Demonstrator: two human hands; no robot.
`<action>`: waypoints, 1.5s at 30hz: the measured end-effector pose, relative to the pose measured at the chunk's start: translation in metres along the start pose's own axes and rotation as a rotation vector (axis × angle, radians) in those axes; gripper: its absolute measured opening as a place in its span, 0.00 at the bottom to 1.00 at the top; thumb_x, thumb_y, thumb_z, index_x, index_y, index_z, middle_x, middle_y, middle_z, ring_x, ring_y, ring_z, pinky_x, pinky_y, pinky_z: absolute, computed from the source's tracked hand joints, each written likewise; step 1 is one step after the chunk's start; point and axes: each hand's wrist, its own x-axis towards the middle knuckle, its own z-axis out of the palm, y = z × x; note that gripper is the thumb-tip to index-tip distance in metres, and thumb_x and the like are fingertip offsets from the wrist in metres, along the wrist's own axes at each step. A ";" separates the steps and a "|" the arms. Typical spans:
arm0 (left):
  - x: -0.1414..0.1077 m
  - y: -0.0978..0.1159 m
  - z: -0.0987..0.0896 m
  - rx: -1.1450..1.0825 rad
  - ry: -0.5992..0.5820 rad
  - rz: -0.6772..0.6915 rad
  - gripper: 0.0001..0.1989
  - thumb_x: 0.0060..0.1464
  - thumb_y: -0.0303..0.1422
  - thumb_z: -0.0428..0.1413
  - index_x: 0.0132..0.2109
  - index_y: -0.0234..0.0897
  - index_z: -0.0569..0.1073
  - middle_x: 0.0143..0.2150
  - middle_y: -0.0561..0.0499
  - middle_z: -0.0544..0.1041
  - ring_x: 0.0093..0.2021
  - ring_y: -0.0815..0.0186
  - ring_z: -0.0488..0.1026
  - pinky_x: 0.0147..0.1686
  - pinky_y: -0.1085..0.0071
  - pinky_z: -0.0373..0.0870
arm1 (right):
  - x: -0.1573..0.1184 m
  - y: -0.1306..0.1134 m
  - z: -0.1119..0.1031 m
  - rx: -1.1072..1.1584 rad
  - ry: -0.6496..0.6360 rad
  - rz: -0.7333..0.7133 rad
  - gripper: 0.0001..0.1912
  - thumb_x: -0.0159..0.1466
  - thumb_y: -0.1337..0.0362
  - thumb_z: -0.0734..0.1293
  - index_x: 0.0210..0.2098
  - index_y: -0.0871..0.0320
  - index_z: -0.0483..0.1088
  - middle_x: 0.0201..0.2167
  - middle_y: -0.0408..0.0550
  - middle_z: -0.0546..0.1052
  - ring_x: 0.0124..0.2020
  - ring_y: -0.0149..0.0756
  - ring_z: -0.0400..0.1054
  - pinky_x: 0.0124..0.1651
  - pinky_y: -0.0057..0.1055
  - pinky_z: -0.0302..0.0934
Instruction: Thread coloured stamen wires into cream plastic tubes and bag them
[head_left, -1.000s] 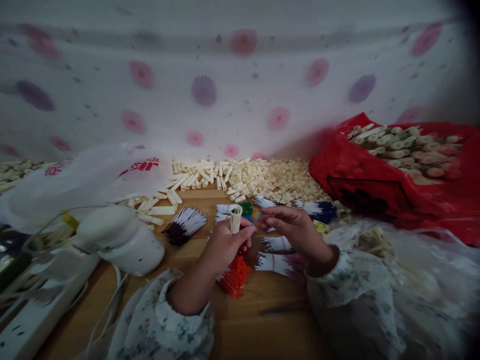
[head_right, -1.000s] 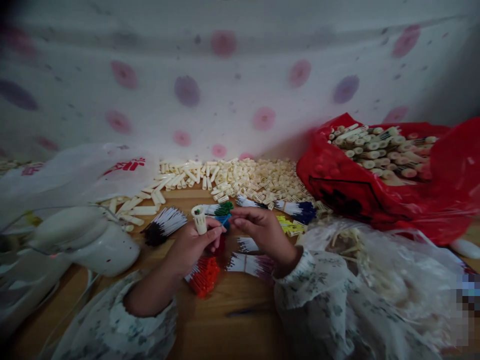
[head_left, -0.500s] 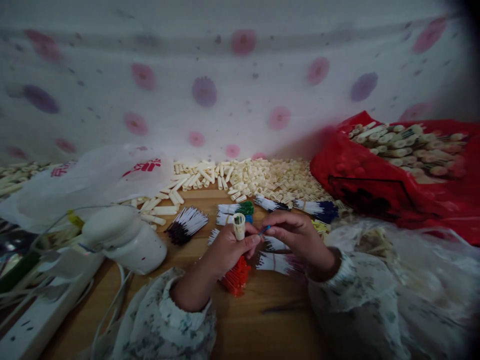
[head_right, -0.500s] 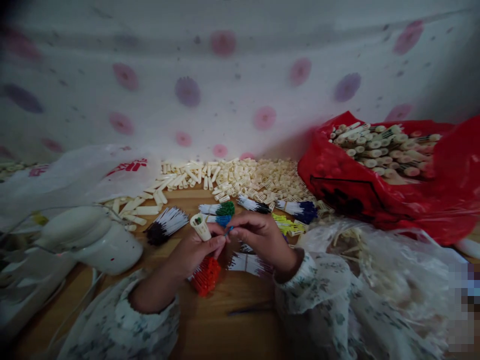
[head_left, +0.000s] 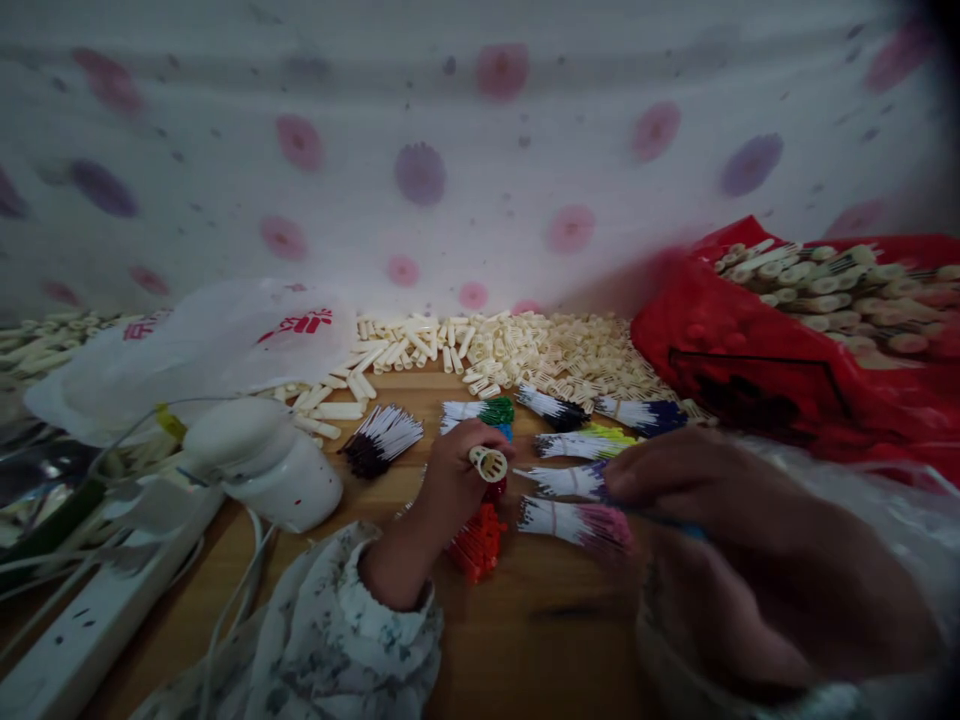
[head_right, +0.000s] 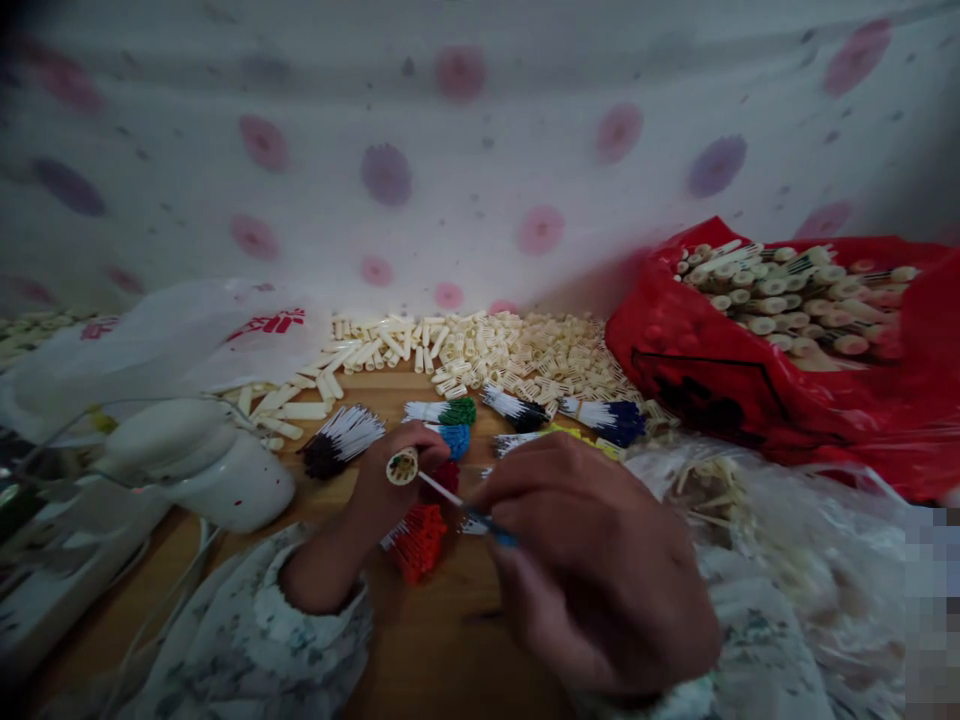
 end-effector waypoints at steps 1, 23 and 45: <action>0.000 0.000 0.000 0.010 -0.007 0.018 0.10 0.53 0.31 0.54 0.25 0.36 0.72 0.26 0.51 0.74 0.30 0.65 0.70 0.32 0.71 0.65 | 0.003 -0.004 0.001 -0.079 -0.041 -0.099 0.05 0.56 0.66 0.69 0.31 0.49 0.74 0.28 0.46 0.79 0.30 0.37 0.74 0.33 0.33 0.69; -0.002 -0.005 -0.006 0.111 -0.081 0.163 0.14 0.56 0.44 0.55 0.36 0.37 0.71 0.33 0.51 0.70 0.37 0.62 0.67 0.36 0.68 0.61 | 0.001 0.036 0.035 -0.212 -0.051 -0.298 0.12 0.58 0.77 0.66 0.39 0.59 0.70 0.35 0.49 0.75 0.37 0.34 0.69 0.39 0.33 0.66; 0.001 -0.002 -0.009 0.443 -0.015 0.261 0.28 0.61 0.53 0.36 0.38 0.36 0.71 0.36 0.45 0.67 0.39 0.57 0.63 0.39 0.61 0.61 | 0.000 0.059 0.043 -0.242 0.037 -0.116 0.07 0.58 0.75 0.66 0.32 0.58 0.71 0.32 0.43 0.67 0.35 0.29 0.63 0.36 0.28 0.60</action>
